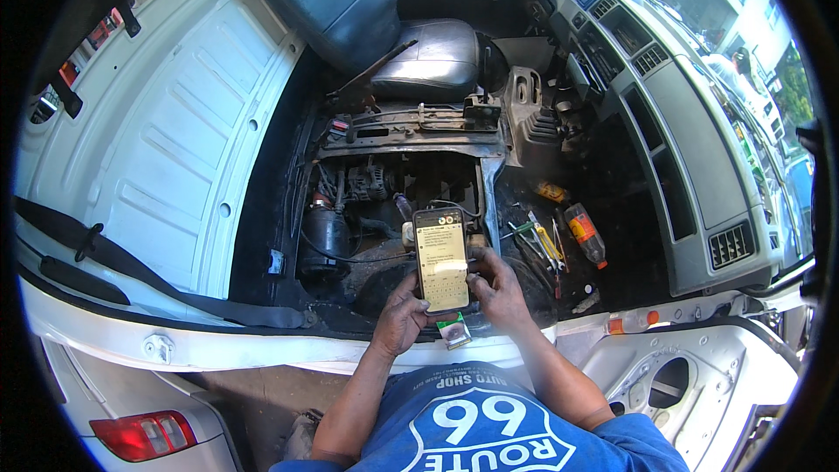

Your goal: The person walks through an auto repair shop, approaches a white van with its interior partially disassembled, and inspects the center console area. They handle a small green box and a smartphone, placing the phone on the dashboard and interacting with the console components.

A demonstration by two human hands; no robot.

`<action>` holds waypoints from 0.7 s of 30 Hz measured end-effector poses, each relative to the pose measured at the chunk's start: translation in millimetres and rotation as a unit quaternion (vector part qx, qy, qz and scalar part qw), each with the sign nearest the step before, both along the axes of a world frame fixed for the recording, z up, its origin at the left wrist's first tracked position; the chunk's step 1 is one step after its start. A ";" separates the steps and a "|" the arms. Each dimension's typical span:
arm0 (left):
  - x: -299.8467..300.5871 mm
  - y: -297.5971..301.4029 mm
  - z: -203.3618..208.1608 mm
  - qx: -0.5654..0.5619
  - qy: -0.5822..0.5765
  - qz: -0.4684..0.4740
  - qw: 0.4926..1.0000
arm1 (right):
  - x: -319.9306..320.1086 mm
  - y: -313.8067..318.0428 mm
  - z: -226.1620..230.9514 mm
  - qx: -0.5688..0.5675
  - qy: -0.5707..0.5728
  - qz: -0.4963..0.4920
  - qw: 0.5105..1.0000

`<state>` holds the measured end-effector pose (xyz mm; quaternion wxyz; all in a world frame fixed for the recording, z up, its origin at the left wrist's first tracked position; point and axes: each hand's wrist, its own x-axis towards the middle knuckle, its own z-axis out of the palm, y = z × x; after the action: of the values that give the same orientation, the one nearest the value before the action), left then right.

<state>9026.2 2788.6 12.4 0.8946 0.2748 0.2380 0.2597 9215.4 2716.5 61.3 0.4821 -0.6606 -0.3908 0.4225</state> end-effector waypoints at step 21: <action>5.6 10.5 -10.3 -0.042 -0.036 -0.039 0.998 | 11.6 4.6 -13.8 -0.002 -0.018 -0.053 0.998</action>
<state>9031.8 2799.0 2.1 0.9227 0.2363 0.2058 0.2245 9227.0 2721.1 47.5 0.4953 -0.6888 -0.3631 0.3853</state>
